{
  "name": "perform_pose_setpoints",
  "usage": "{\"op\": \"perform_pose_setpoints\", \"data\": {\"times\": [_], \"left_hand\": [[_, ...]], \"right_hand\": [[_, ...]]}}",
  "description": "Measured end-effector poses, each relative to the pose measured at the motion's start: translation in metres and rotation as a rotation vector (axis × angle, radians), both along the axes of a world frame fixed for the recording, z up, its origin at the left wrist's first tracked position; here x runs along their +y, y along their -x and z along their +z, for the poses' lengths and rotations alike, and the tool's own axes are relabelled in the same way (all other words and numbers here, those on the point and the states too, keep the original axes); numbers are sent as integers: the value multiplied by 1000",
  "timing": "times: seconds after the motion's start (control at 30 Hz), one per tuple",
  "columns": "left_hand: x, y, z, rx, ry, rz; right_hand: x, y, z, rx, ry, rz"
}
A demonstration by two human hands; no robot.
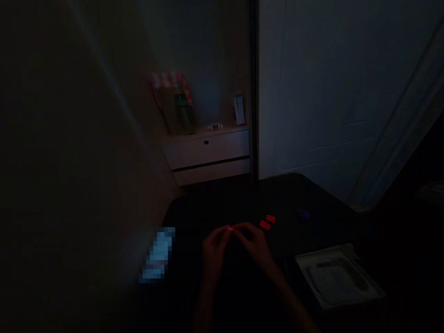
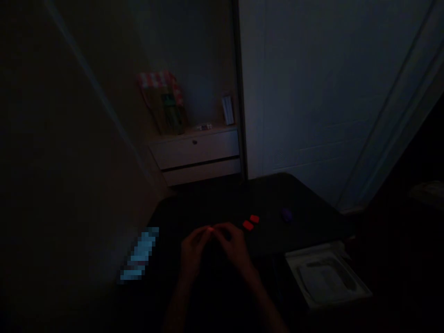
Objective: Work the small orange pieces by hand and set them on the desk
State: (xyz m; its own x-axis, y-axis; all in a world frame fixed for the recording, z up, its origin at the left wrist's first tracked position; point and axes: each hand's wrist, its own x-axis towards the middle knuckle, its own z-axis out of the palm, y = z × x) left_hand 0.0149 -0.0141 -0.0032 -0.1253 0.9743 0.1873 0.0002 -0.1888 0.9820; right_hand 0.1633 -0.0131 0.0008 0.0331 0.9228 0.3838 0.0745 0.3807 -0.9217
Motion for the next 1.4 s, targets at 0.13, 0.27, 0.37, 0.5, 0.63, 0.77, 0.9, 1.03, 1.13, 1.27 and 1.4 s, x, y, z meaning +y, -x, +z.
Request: {"op": "perform_pose_setpoints", "data": {"times": [0.13, 0.27, 0.37, 0.5, 0.63, 0.77, 0.9, 1.03, 1.13, 1.27, 1.4], "left_hand": [[2, 2, -3, 9, -7, -12], [4, 3, -7, 29, -16, -11], [4, 4, -7, 40, -34, -3], [4, 4, -5, 64, -106, 15], [2, 2, 0, 77, -110, 11], [1, 0, 0, -14, -60, -22], [2, -1, -3, -35, -44, -20], [2, 0, -3, 20, -68, -30], [1, 1, -3, 36, -63, -35], [1, 1, -2, 39, -82, -56], [0, 1, 1, 34, -84, -87]], "right_hand": [[0, -1, 1, -18, -8, 1], [1, -1, 0, -38, -8, 3], [0, 0, 1, -50, 3, 27], [-2, 1, 2, -66, 1, 52], [-1, 1, 0, -39, -10, 42], [-1, 0, 1, -78, -74, 60], [-1, 0, 3, -82, -92, 63], [0, -1, 2, -70, -77, 33], [1, -1, -1, -75, -73, 24], [0, -1, -2, -60, -100, 12], [-2, 0, 1, -54, -100, 37]]}}
